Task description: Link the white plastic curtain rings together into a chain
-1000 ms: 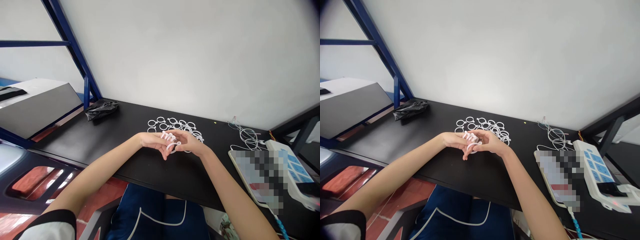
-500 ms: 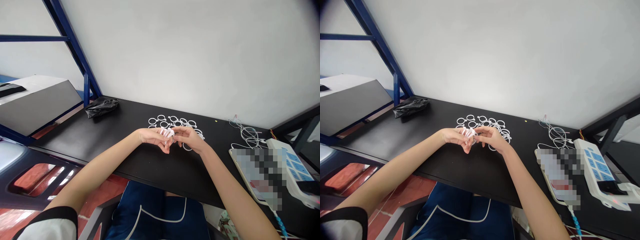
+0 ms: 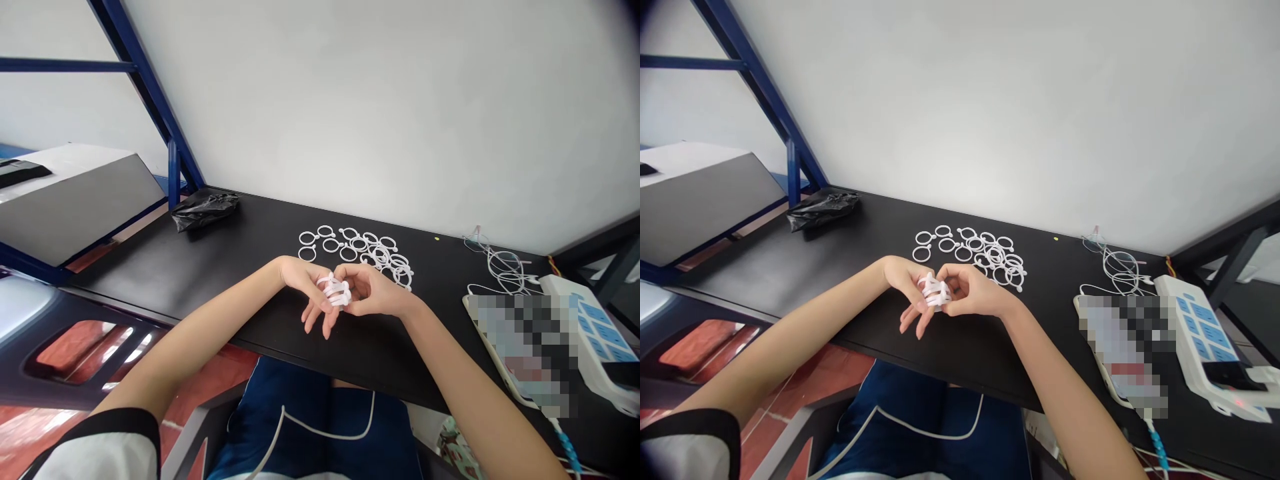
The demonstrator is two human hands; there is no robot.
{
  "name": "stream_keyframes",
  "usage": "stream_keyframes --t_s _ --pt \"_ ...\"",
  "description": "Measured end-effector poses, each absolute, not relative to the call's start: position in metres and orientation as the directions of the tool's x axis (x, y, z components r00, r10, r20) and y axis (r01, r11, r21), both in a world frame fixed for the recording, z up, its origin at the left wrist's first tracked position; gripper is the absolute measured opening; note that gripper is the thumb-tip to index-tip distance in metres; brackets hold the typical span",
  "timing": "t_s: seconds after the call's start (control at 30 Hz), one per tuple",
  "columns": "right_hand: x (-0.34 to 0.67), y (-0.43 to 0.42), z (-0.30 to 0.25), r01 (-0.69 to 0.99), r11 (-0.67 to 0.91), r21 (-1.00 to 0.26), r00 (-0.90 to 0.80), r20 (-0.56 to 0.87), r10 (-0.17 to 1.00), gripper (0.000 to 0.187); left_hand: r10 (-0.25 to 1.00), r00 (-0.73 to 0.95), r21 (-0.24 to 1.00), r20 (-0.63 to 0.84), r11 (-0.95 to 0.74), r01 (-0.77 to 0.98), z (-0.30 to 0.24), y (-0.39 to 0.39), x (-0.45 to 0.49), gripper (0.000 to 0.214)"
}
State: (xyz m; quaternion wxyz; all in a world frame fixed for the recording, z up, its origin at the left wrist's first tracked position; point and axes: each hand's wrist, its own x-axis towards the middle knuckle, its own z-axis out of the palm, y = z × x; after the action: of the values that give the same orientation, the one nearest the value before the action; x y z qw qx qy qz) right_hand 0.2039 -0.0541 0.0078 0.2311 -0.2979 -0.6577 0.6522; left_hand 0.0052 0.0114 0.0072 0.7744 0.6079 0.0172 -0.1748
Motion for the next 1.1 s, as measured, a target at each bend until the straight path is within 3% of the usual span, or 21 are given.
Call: stream_keyframes --t_s 0.13,0.27,0.4,0.6,0.87,1.1 --pt "0.198 -0.060 0.012 0.033 -0.056 -0.998 -0.726 -0.063 0.685 0.023 -0.161 0.966 0.952 -0.204 0.200 0.234 0.011 0.012 0.000 0.036" --pt "0.200 -0.065 0.023 0.120 -0.057 -0.991 -0.744 -0.127 0.656 0.026 -0.120 0.970 0.965 -0.213 0.131 0.228 0.019 0.008 -0.004 0.036" --pt "0.199 -0.071 0.036 0.166 -0.038 -0.985 -0.742 -0.150 0.654 0.017 -0.082 0.978 0.981 -0.191 0.007 0.192 0.030 0.003 -0.004 0.037" --pt "0.189 -0.073 0.031 0.143 0.093 -0.985 -0.692 -0.033 0.721 0.013 -0.095 0.966 0.970 -0.240 -0.058 0.236 0.041 0.004 -0.010 0.035" --pt "0.181 -0.085 0.022 0.036 0.135 -0.990 -0.668 0.076 0.740 0.011 -0.183 0.958 0.971 -0.222 0.053 0.234 0.046 0.001 -0.017 0.041" --pt "0.179 -0.078 0.013 -0.122 -0.071 -0.990 -0.672 0.029 0.740 0.019 -0.122 0.972 0.967 -0.202 0.134 0.218 0.034 0.007 -0.014 0.045"
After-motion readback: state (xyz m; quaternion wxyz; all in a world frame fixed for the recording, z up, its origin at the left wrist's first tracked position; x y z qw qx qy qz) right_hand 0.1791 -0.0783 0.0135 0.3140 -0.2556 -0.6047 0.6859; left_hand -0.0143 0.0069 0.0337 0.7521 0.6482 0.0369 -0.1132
